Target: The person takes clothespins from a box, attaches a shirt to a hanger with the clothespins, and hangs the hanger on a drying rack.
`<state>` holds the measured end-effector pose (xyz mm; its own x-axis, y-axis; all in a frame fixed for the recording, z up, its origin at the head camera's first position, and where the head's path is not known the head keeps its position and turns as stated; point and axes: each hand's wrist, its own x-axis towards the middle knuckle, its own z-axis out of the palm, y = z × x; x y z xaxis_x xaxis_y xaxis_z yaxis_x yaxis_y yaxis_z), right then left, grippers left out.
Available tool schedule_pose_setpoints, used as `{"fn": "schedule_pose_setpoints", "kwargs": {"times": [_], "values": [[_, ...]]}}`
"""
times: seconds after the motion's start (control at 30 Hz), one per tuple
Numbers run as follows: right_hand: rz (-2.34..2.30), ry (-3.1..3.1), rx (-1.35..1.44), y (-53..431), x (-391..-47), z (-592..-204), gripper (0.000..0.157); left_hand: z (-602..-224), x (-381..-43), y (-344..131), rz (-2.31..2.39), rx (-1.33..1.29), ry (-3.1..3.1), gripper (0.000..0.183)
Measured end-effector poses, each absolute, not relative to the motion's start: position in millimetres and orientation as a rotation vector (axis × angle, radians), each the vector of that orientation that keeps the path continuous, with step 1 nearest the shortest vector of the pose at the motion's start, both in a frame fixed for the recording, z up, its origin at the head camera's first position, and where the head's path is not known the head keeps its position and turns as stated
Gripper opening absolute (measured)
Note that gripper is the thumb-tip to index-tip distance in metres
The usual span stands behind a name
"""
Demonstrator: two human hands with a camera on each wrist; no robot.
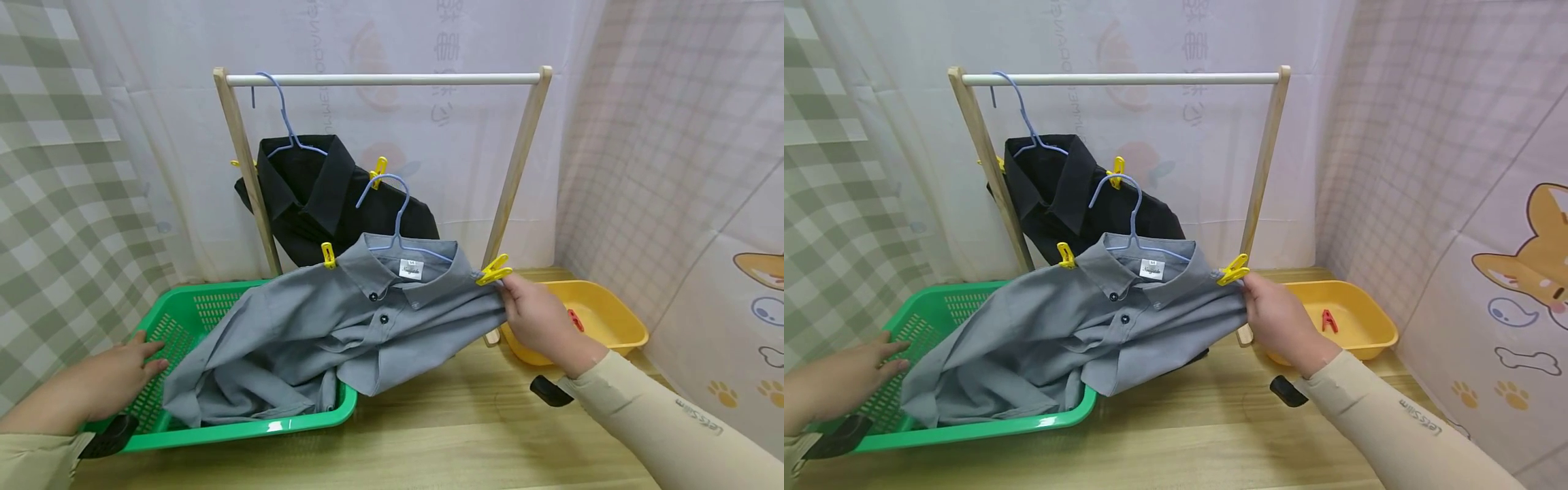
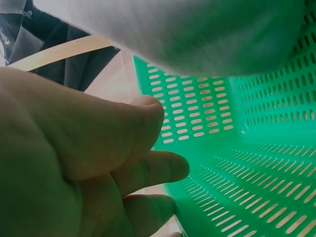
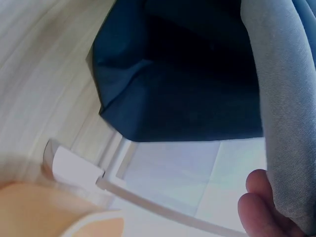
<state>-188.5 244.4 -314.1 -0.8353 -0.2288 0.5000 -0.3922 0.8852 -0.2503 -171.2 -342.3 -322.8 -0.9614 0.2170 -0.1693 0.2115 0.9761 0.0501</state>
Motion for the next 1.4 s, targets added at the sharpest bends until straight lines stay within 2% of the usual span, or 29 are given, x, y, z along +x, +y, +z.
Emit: {"fn": "schedule_pose_setpoints", "kwargs": {"times": [0.17, 0.6, 0.7, 0.87, 1.0, 1.17, 1.23, 1.33, 1.4], "values": [[0.480, -2.565, 0.433, 255.6, -186.9, -311.8, 0.015, -323.4, -170.6, -343.6, 0.046, 0.341, 2.965, 0.058], [0.436, -2.445, 0.417, 279.0, -187.5, -308.7, 0.009, -320.9, -170.8, -343.3, 0.060, 0.315, 2.900, 0.062], [0.435, -2.444, 0.405, 283.3, -187.3, -307.1, 0.010, -322.1, -171.5, -344.7, 0.052, 0.324, 2.892, 0.059], [0.443, -2.444, 0.375, 290.6, -188.1, -304.5, 0.014, -323.7, -171.8, -346.7, -0.054, 0.440, 2.894, 0.039], [0.445, -2.441, 0.346, 297.3, -188.7, -303.5, 0.016, -323.1, -171.9, -345.9, -0.028, 0.414, 2.881, 0.039], [0.451, -2.453, 0.298, 307.1, -190.0, -302.0, 0.023, -321.6, -169.4, -344.7, -0.136, 0.506, 2.887, 0.033], [0.466, -2.469, 0.282, 311.0, -190.6, -301.3, 0.025, -320.6, -168.8, -344.2, -0.076, 0.465, 2.887, 0.038], [0.452, -2.470, 0.272, 316.5, -191.8, -300.9, 0.025, -319.4, -169.2, -343.7, 0.077, 0.344, 2.872, 0.056], [0.437, -2.467, 0.260, 319.9, -192.7, -300.9, 0.025, -319.0, -169.4, -344.5, 0.105, 0.325, 2.867, 0.060]]}}
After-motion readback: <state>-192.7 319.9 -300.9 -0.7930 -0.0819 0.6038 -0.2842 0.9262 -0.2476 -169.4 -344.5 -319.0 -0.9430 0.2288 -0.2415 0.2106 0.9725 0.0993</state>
